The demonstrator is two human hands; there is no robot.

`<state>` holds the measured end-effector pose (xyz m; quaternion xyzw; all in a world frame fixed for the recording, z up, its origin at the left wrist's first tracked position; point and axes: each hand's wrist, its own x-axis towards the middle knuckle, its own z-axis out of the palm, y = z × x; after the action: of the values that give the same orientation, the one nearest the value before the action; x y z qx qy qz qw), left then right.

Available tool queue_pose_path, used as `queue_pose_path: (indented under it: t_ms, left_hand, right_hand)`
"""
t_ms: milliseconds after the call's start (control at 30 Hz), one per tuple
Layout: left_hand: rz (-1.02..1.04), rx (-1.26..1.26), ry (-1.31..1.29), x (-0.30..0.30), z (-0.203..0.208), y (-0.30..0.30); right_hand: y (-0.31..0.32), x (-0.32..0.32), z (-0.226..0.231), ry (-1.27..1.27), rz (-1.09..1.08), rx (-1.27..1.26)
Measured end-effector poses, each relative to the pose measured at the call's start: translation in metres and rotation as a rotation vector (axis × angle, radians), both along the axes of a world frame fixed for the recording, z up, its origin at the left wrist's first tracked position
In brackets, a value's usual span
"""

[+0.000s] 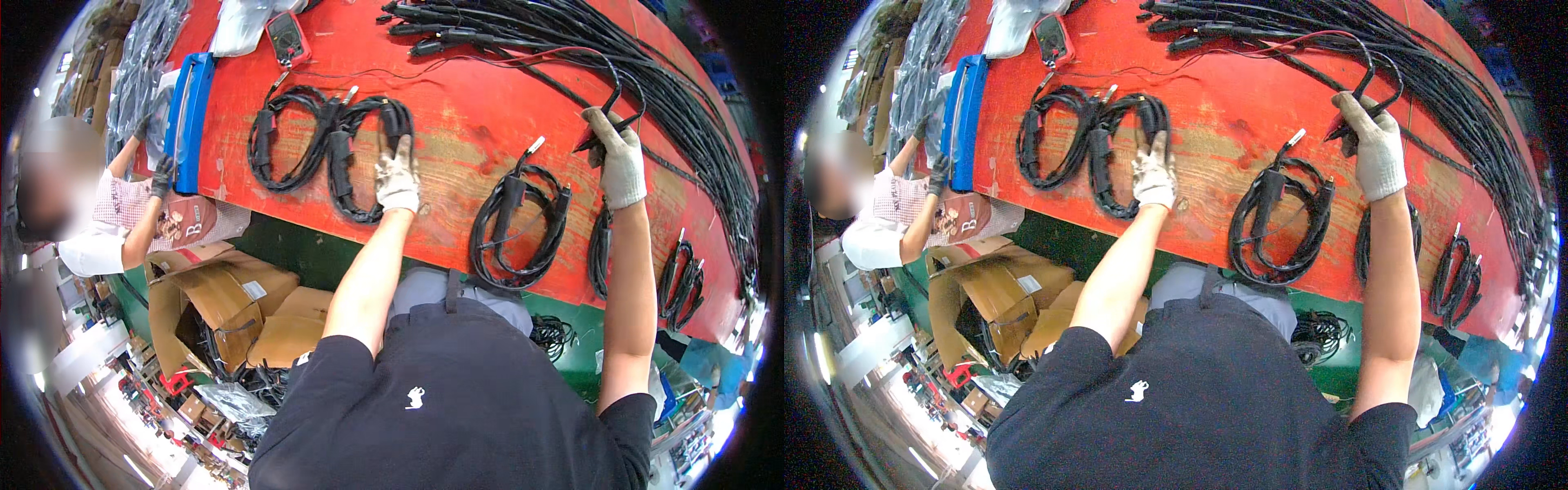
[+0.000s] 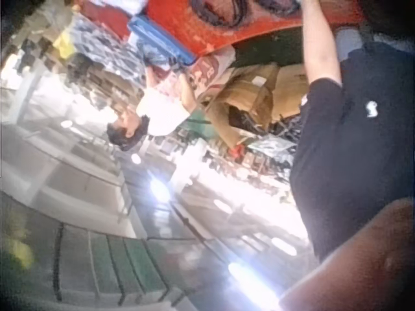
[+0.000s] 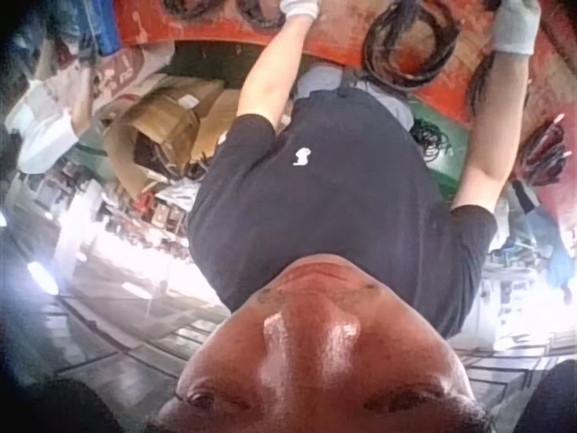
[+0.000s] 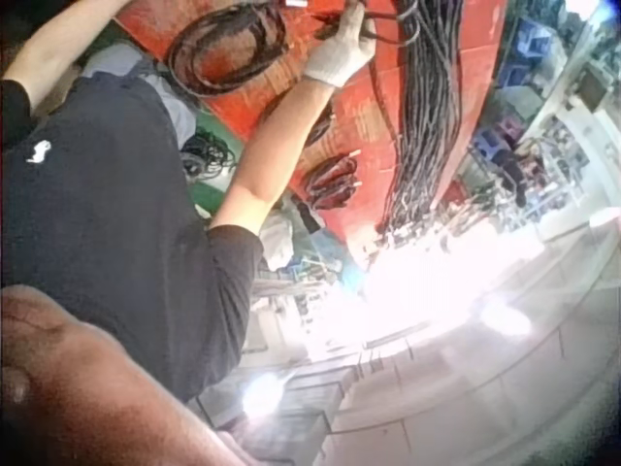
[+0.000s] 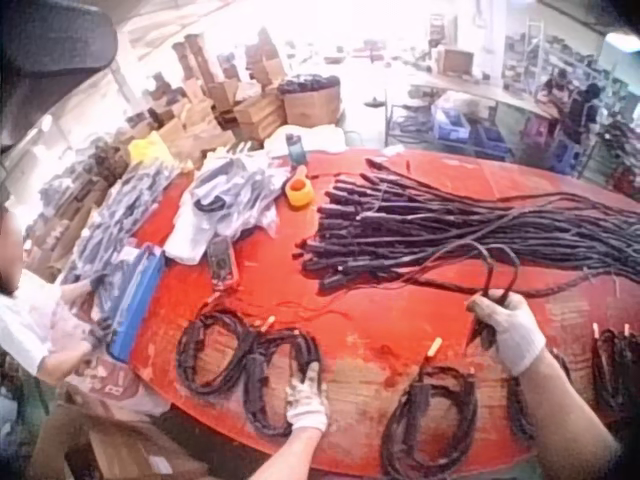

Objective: The person packages coiled cables into plastic bags by hand at a workstation.

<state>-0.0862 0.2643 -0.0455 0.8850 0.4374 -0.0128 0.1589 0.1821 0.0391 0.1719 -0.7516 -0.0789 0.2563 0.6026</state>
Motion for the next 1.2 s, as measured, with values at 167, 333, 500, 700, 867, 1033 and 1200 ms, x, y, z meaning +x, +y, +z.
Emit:
queue_pose_path:
  t_ms: [167, 333, 500, 700, 867, 1033, 1200]
  left_hand:
    - [0.013, 0.088, 0.154, -0.028, -0.011, 0.061]
    - [-0.123, 0.258, 0.366, -0.053, 0.034, 0.122]
    - [-0.159, 0.653, 0.334, -0.042, 0.028, 0.106]
    - [-0.624, -0.232, 0.081, 0.037, 0.058, -0.102]
    - [-0.693, -0.131, 0.05, 0.038, 0.047, -0.173]
    - [-0.645, -0.192, 0.018, 0.026, 0.043, -0.128]
    - [-0.587, -0.103, 0.113, -0.005, 0.039, -0.044]
  right_hand:
    - [-0.003, 0.013, 0.002, -0.02, -0.059, 0.048]
    - [-0.006, 0.009, 0.008, -0.139, -0.066, 0.006]
    - [-0.026, -0.001, 0.007, -0.036, -0.111, 0.03]
    - [-0.023, -0.02, -0.017, 0.028, -0.044, -0.013]
    - [-0.021, -0.037, -0.019, 0.089, -0.047, -0.016]
    - [-0.033, -0.038, -0.026, 0.093, -0.086, -0.022]
    - [-0.02, -0.04, -0.034, 0.094, -0.085, 0.026]
